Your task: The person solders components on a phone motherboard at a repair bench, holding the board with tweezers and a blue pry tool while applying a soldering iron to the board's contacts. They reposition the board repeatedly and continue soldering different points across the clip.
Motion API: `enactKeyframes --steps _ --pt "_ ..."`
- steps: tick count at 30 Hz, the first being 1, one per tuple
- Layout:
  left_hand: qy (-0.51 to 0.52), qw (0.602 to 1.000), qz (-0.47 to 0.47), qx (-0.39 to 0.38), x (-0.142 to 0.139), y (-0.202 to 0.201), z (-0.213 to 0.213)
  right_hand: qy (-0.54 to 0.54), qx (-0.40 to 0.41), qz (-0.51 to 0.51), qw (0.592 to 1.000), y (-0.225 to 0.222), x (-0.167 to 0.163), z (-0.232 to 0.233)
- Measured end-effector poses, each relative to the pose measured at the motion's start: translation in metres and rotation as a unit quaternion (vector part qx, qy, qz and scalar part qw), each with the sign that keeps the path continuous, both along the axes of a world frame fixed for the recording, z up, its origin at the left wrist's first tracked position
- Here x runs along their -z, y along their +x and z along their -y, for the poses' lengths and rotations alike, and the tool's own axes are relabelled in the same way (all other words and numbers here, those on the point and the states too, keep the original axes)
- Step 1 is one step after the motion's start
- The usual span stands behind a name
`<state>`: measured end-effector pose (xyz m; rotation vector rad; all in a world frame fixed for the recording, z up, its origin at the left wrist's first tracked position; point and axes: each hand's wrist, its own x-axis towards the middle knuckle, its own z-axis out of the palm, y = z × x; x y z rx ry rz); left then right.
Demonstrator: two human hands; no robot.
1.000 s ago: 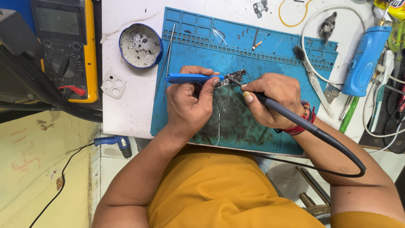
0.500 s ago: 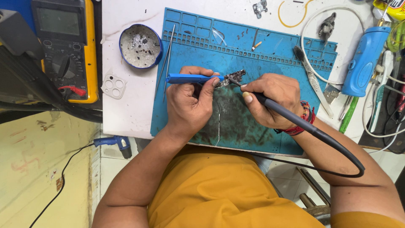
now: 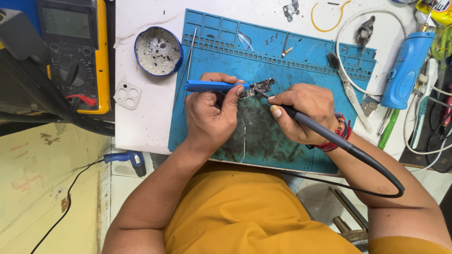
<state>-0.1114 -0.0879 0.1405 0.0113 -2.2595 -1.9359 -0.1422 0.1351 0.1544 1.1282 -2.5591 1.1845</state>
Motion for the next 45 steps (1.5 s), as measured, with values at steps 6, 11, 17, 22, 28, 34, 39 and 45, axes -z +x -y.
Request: enactKeyframes --steps 6,11,17,22,28,34,39,45 --pt "0.016 1.0 -0.004 0.004 0.0003 0.0001 -0.0011 -0.005 -0.002 0.003 1.0 0.0003 0.0004 0.0002" --pt "0.002 1.0 -0.009 0.006 0.0004 0.0002 -0.0006 -0.006 -0.002 0.005 1.0 0.0002 0.0006 0.0002" --pt "0.004 1.0 -0.007 0.006 0.0004 0.0 -0.0005 -0.005 0.001 0.006 1.0 0.0003 0.0004 0.0002" --pt "0.0 1.0 -0.006 0.006 0.0007 0.0001 0.0004 -0.009 -0.004 -0.005 1.0 -0.0002 -0.0006 -0.0005" --pt "0.017 1.0 0.004 -0.007 0.0002 0.0002 0.0001 -0.016 0.011 0.013 1.0 -0.0007 -0.0024 0.0" --pt "-0.02 1.0 0.0 -0.015 -0.0012 0.0001 -0.0001 -0.009 0.008 0.012 1.0 -0.0012 -0.0021 0.0025" --pt "-0.026 1.0 -0.003 -0.013 -0.0023 -0.0013 -0.0001 -0.012 0.006 0.013 1.0 -0.0018 -0.003 0.0029" --pt "-0.023 1.0 -0.005 -0.009 -0.0028 -0.0005 0.0007 -0.012 0.011 0.013 1.0 -0.0014 -0.0029 0.003"
